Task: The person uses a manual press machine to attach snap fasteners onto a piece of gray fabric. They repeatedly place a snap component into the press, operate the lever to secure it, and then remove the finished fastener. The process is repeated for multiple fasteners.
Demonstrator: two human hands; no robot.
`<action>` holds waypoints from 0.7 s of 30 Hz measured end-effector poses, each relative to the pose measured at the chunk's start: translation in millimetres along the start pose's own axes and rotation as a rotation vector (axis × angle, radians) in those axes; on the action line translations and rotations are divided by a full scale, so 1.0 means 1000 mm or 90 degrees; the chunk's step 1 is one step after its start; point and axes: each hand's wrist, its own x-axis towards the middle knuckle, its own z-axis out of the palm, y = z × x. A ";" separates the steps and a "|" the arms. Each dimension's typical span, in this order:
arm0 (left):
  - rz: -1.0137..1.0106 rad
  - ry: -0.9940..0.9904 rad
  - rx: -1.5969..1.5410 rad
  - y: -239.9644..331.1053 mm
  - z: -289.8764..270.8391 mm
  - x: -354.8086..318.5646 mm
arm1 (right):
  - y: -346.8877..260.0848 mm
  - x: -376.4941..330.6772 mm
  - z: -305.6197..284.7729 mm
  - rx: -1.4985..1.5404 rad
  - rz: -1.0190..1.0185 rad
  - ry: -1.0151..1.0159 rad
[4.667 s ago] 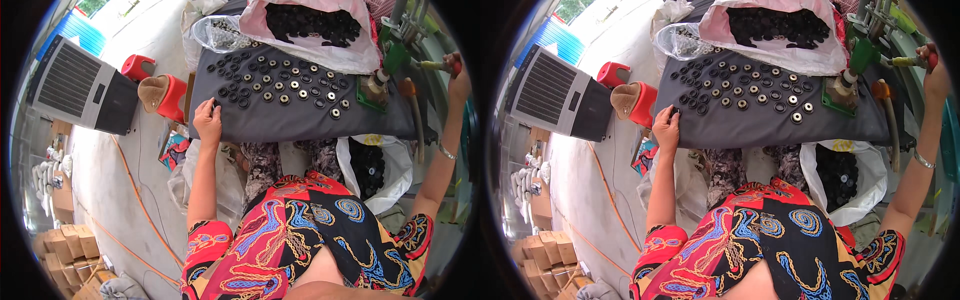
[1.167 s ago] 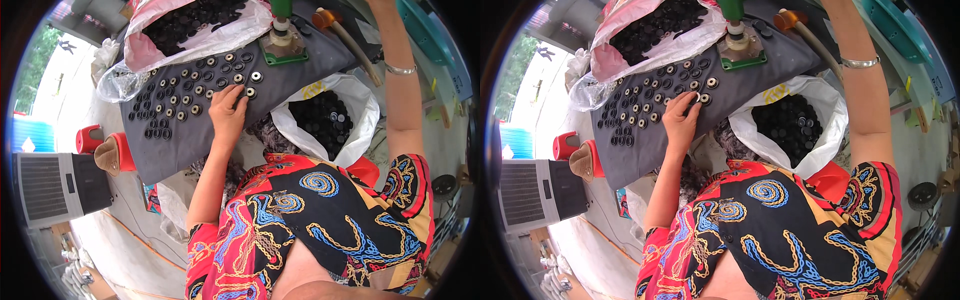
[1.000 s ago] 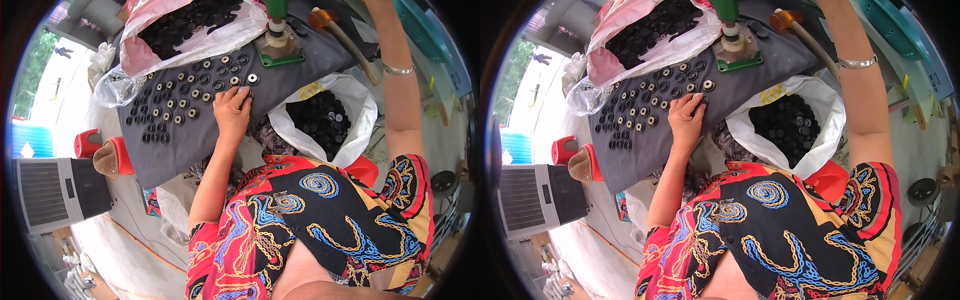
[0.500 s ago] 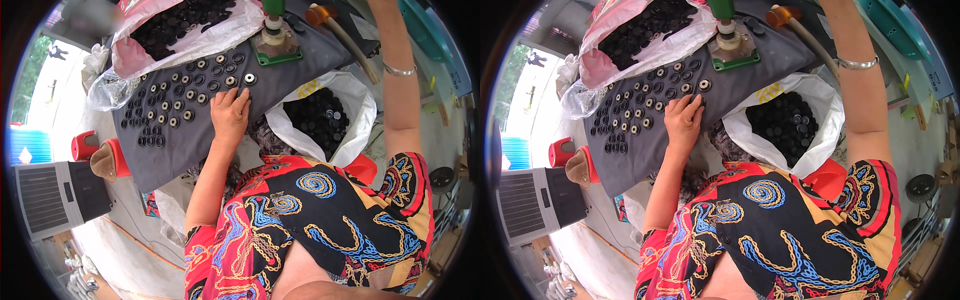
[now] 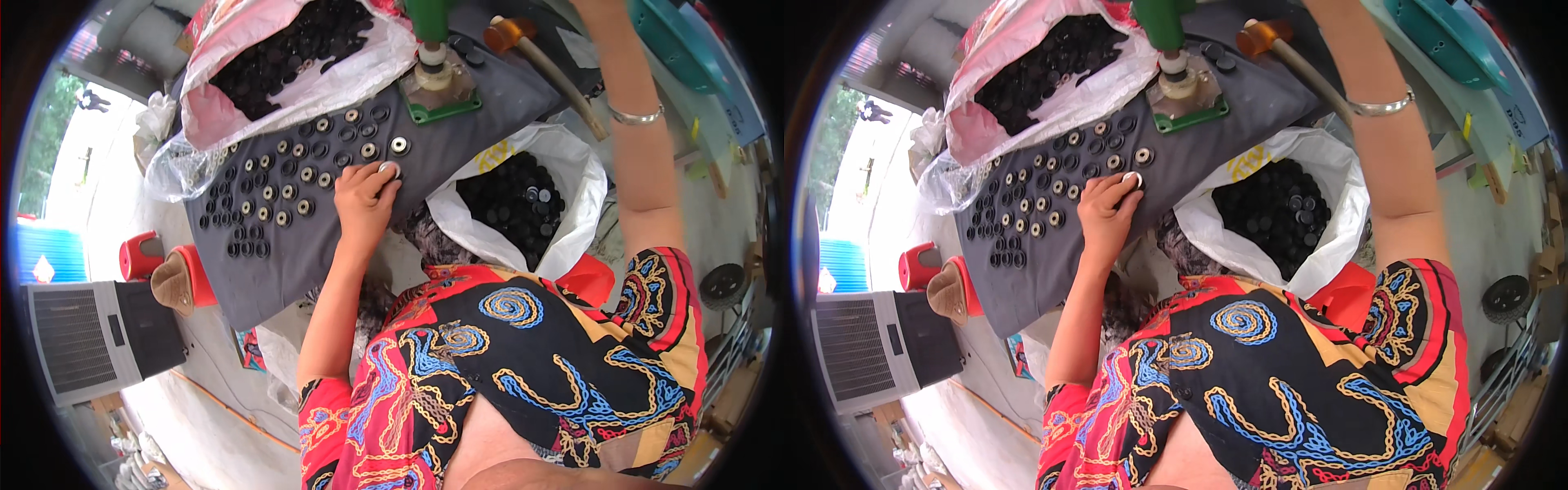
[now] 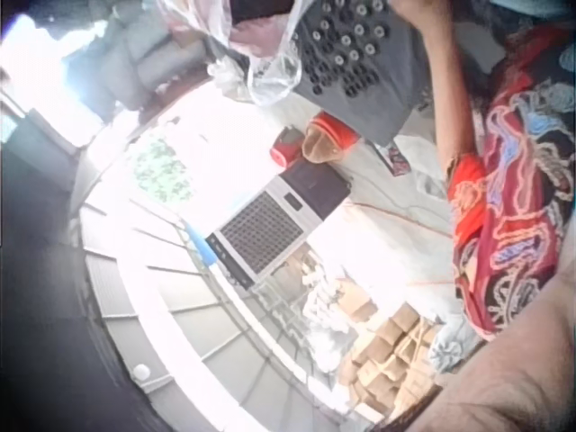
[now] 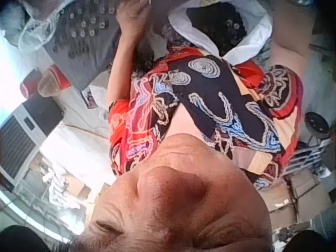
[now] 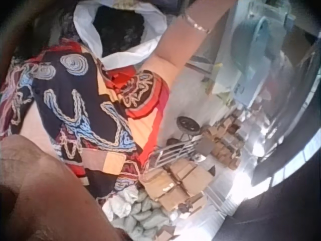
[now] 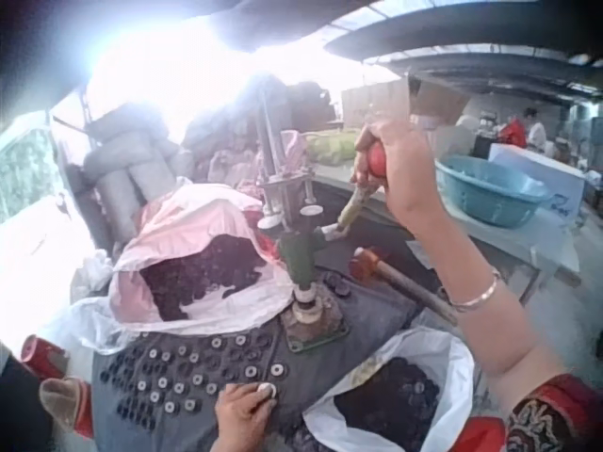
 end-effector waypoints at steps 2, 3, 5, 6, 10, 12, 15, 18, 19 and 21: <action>-0.071 0.022 -0.073 0.000 -0.001 0.002 | -0.001 0.000 0.000 -0.055 -0.047 -0.024; -0.062 0.037 -0.066 0.001 -0.001 0.006 | -0.002 0.001 -0.001 -0.083 -0.070 -0.036; -0.086 0.070 -0.073 0.013 -0.001 0.020 | -0.002 0.000 0.002 -0.050 -0.033 -0.012; -0.096 0.086 -0.077 0.021 -0.001 0.030 | -0.002 0.000 0.001 -0.035 -0.016 0.001; -0.166 0.114 -0.217 0.034 0.035 0.084 | -0.004 0.001 0.002 -0.054 -0.025 -0.005; -0.176 0.104 -0.196 0.027 0.058 0.106 | -0.004 0.000 0.003 -0.075 -0.050 -0.025; -0.181 0.102 -0.165 0.015 0.086 0.130 | -0.003 0.002 0.001 -0.018 -0.002 -0.006; -0.164 0.106 -0.173 0.019 0.101 0.146 | -0.008 0.001 -0.005 -0.024 0.024 -0.004; -0.161 0.118 -0.175 0.017 0.104 0.148 | -0.007 -0.001 -0.001 -0.016 0.025 0.001; -0.167 0.132 -0.172 0.012 0.107 0.146 | -0.007 -0.007 0.005 0.002 0.027 0.013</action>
